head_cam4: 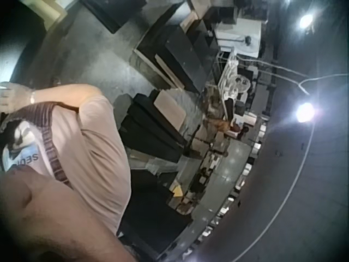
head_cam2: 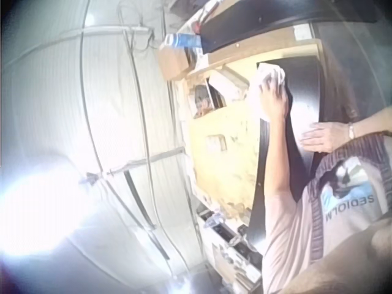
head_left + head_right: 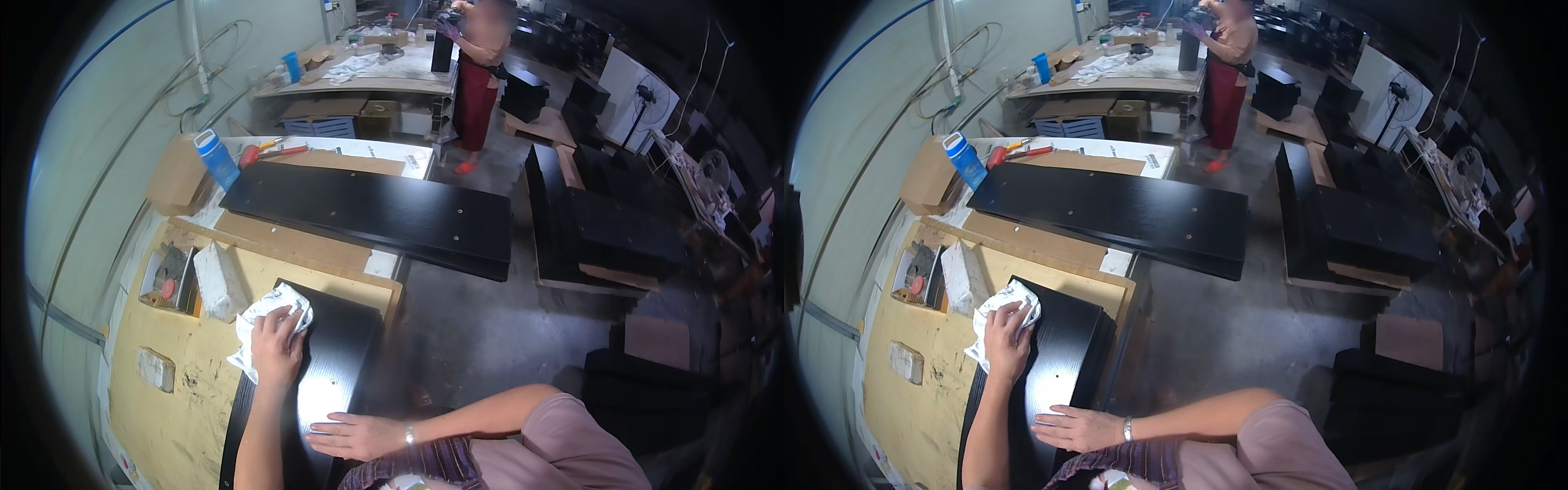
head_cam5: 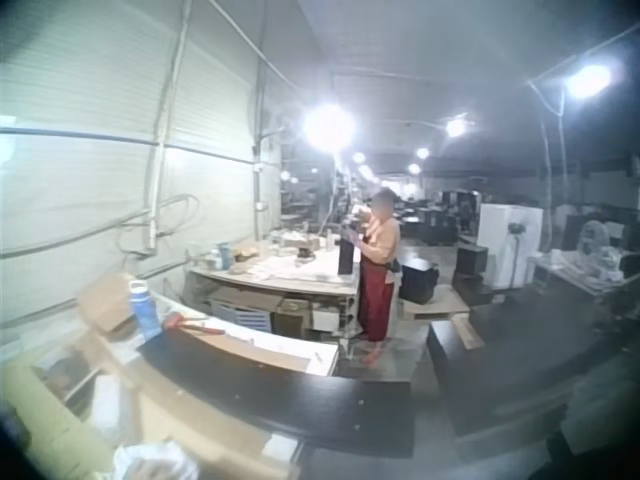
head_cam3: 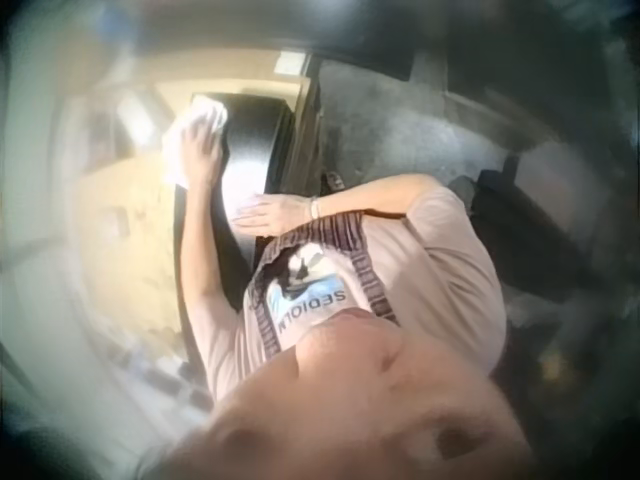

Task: The person wipes a long black wooden board with a white cloth, then uses a small rectangular block to rub the surface, and continues wiping. The person repeats this process on multiple boards placed on a workbench.

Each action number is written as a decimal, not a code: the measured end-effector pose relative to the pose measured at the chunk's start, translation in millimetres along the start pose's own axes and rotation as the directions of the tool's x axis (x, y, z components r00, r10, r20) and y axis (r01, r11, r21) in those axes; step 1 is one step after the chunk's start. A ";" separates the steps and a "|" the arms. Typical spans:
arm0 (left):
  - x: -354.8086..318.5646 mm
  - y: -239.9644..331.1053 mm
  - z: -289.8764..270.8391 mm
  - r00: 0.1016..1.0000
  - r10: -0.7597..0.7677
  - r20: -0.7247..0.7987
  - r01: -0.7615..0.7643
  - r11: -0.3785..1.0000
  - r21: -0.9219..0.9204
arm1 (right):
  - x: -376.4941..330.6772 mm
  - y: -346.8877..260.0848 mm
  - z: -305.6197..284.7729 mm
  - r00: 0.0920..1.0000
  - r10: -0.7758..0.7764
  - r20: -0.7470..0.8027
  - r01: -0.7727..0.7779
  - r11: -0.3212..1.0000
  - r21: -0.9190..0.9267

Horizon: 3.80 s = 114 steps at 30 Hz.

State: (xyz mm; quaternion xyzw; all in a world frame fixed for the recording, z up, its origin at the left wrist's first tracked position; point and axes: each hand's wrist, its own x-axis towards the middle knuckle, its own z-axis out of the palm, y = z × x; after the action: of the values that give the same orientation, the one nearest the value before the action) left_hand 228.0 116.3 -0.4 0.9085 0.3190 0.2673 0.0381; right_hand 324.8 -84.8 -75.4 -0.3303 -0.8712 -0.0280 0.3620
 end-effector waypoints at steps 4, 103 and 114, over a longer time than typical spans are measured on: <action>-16.1 3.7 -13.8 0.996 -0.089 0.018 0.089 0.996 -0.023 | -10.6 -4.5 5.8 0.994 -0.077 -0.074 0.083 0.992 0.090; 60.9 -25.4 -2.8 0.944 -0.200 0.261 0.124 0.952 0.279 | 78.3 67.2 -32.1 0.899 0.101 0.426 -0.172 0.976 0.132; 61.8 26.9 6.1 0.958 -0.110 0.264 0.089 0.992 0.090 | 72.9 67.9 -16.8 0.951 0.116 0.287 -0.179 0.963 0.203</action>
State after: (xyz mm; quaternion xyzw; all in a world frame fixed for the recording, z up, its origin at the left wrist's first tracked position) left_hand 286.6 132.7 29.3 0.9198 0.3665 0.1270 0.0591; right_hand 337.6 3.9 -28.6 -0.3521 -0.8830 0.1443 0.2749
